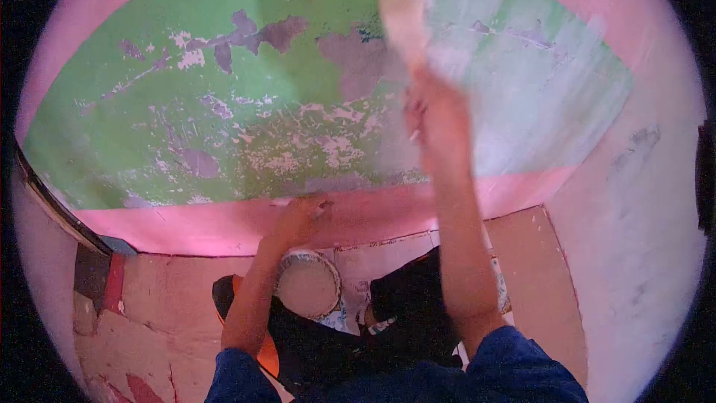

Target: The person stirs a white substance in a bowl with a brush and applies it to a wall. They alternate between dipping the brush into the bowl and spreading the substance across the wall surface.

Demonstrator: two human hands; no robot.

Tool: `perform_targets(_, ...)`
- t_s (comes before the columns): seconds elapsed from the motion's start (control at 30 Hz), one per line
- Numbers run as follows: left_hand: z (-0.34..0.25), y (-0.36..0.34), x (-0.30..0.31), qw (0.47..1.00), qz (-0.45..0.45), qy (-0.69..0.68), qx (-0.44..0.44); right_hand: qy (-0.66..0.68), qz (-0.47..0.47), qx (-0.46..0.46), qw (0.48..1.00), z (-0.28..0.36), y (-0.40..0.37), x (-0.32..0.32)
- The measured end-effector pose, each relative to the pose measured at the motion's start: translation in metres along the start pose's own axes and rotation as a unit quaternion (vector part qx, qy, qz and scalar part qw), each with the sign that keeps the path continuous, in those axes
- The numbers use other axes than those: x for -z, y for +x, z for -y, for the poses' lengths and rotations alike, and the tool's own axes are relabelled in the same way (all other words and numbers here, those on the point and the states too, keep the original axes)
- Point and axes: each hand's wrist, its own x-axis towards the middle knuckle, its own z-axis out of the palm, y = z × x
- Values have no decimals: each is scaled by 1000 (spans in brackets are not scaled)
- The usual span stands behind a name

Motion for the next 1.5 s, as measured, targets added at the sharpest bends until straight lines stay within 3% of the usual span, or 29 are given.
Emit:
perform_targets(0.07,6,-4,6,1000,-9,-12,-2,-120,-54,20,991,-85,-39,-8)
perform_targets(0.1,10,-5,10,999,-24,-23,-12,-132,-93,-12,987,-162,-65,-6)
perform_targets(0.17,24,-14,22,998,-31,-50,-36,-149,-78,-121,978,-245,-104,10)
perform_targets(0.23,44,-24,25,999,-17,28,-39,-159,-10,-230,960,-259,-141,32)
perform_targets(0.3,72,-34,27,992,59,111,-21,-183,120,-426,878,-256,-155,43)
perform_targets(0.33,88,-41,27,989,51,127,-59,-315,239,-247,885,-288,-158,59)
perform_targets(0.37,99,-55,24,984,43,141,-95,-392,326,-123,851,-302,-164,60)
perform_targets(0.4,104,-68,21,991,53,113,-51,-458,380,19,803,-317,-169,61)
perform_targets(0.43,103,-75,23,994,59,91,-15,-499,399,96,763,-303,-161,41)
perform_targets(0.47,93,-84,27,995,64,79,8,-490,421,85,759,-296,-157,18)
perform_targets(0.53,78,-90,41,977,152,111,99,-519,500,-165,673,-291,-150,-30)
perform_targets(0.57,81,-93,38,976,153,108,109,-515,509,-166,670,-300,-156,-45)
perform_targets(0.63,88,-96,37,995,77,49,41,-566,546,-123,606,-318,-168,-71)
perform_targets(0.77,99,-108,27,992,81,72,69,-560,647,-26,517,-411,-209,-85)
perform_targets(0.83,113,-106,18,989,81,108,59,-602,576,-14,553,-448,-232,-75)
perform_targets(0.87,106,-99,21,990,83,104,36,-598,596,-6,537,-449,-234,-73)
perform_targets(0.93,87,-88,37,980,137,52,133,-603,602,-10,524,-431,-225,-62)
perform_targets(1.0,86,-82,35,984,139,31,108,-587,551,-58,590,-375,-209,-64)
perform_targets(1.1,86,-78,28,986,143,28,82,-602,519,-61,604,-343,-210,-34)
perform_targets(1.2,81,-69,11,984,153,65,60,-580,479,-113,649,-339,-221,-6)
perform_targets(1.33,73,-57,-2,982,169,67,52,-546,454,-116,695,-339,-230,2)
perform_targets(1.4,66,-51,-3,984,167,62,32,-529,438,-253,682,-339,-235,4)
perform_targets(1.43,62,-48,-3,982,174,68,40,-528,432,-249,687,-357,-238,14)
perform_targets(1.5,60,-43,-1,979,184,82,43,-511,522,33,682,-405,-246,36)
